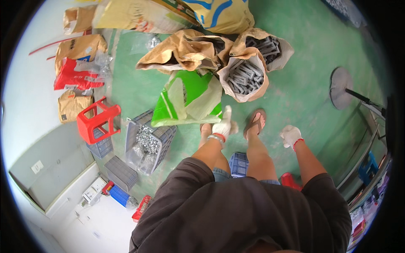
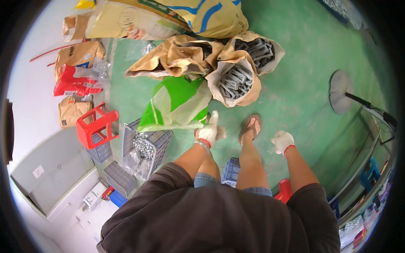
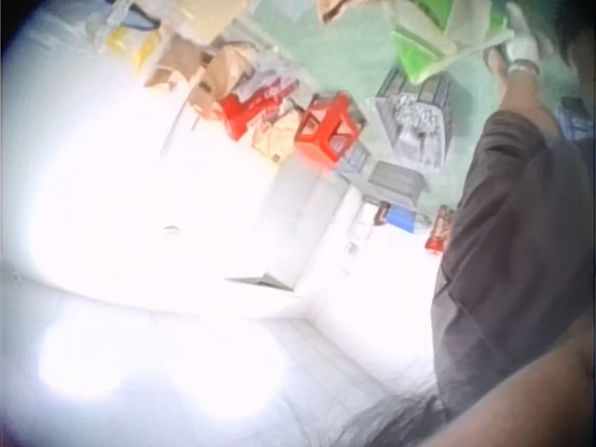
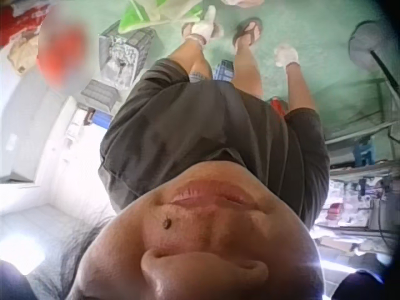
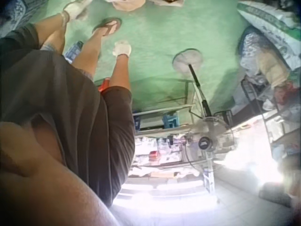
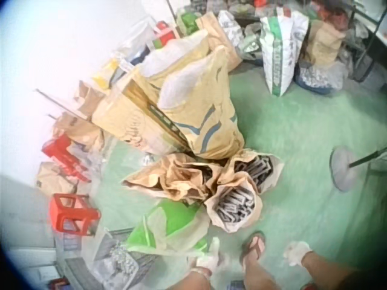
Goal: The person picks up metal brackets from a plastic crate and places them into a paper bag by hand.
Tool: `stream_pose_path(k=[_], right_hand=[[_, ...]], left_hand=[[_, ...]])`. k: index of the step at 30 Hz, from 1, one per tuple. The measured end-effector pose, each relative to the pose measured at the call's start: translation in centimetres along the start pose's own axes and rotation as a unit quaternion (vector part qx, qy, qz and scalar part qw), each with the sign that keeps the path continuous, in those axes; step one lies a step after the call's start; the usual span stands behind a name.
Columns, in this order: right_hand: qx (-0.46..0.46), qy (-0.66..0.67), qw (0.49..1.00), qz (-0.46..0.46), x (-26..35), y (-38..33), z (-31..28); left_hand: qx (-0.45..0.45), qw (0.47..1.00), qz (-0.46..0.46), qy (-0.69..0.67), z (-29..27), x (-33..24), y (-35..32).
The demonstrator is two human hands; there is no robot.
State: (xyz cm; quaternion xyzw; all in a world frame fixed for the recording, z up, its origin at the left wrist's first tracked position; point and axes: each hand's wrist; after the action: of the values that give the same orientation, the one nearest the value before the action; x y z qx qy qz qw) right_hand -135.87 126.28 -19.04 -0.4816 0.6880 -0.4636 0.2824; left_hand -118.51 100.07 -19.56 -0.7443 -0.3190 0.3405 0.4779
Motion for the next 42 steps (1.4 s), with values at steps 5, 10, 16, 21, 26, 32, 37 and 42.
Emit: stream_pose_path(k=[5,10,16,21,26,32,37,42], right_hand=[[-0.083,-0.277,0.898,-0.331,8.5,-4.8,-7.7],[-0.313,-0.459,0.679,-0.480,32.7,-28.4,-17.9],[-0.273,-0.333,0.679,-0.595,34.5,-37.4,-6.3],[-0.068,-0.366,0.798,-0.473,26.0,-30.0,14.0],[0.018,-0.363,0.867,-0.340,18.7,-28.0,27.2],[0.049,-0.376,0.857,-0.348,25.3,-30.5,38.1],[0.076,-0.415,0.807,-0.413,34.6,-32.6,47.1],[0.104,-0.405,0.779,-0.468,45.6,-35.2,52.7]], left_hand=[[-0.129,0.924,0.170,0.316,-16.9,3.9,-1.0],[-0.140,0.990,0.021,-0.026,-34.1,9.1,-7.4],[-0.166,0.983,-0.021,-0.070,-45.9,11.4,-12.0],[-0.105,0.993,0.044,-0.038,-53.1,14.1,-7.2],[-0.119,0.968,0.140,-0.170,-60.7,5.8,-9.2],[-0.211,0.947,0.083,-0.229,-69.6,9.2,-8.0],[-0.217,0.936,-0.033,-0.276,-70.6,14.7,-4.4],[-0.218,0.941,-0.033,-0.257,-71.2,9.9,-4.5]])
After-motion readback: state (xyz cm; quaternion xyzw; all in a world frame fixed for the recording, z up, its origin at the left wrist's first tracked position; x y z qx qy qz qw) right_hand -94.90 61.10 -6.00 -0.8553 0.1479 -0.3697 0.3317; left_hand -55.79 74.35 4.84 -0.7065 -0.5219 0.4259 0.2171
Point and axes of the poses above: each hand's wrist, its own y-axis towards the middle knuckle, its own z-axis out of the palm, x = y × z, and after that the axes turned 8 degrees about -x, right-handed
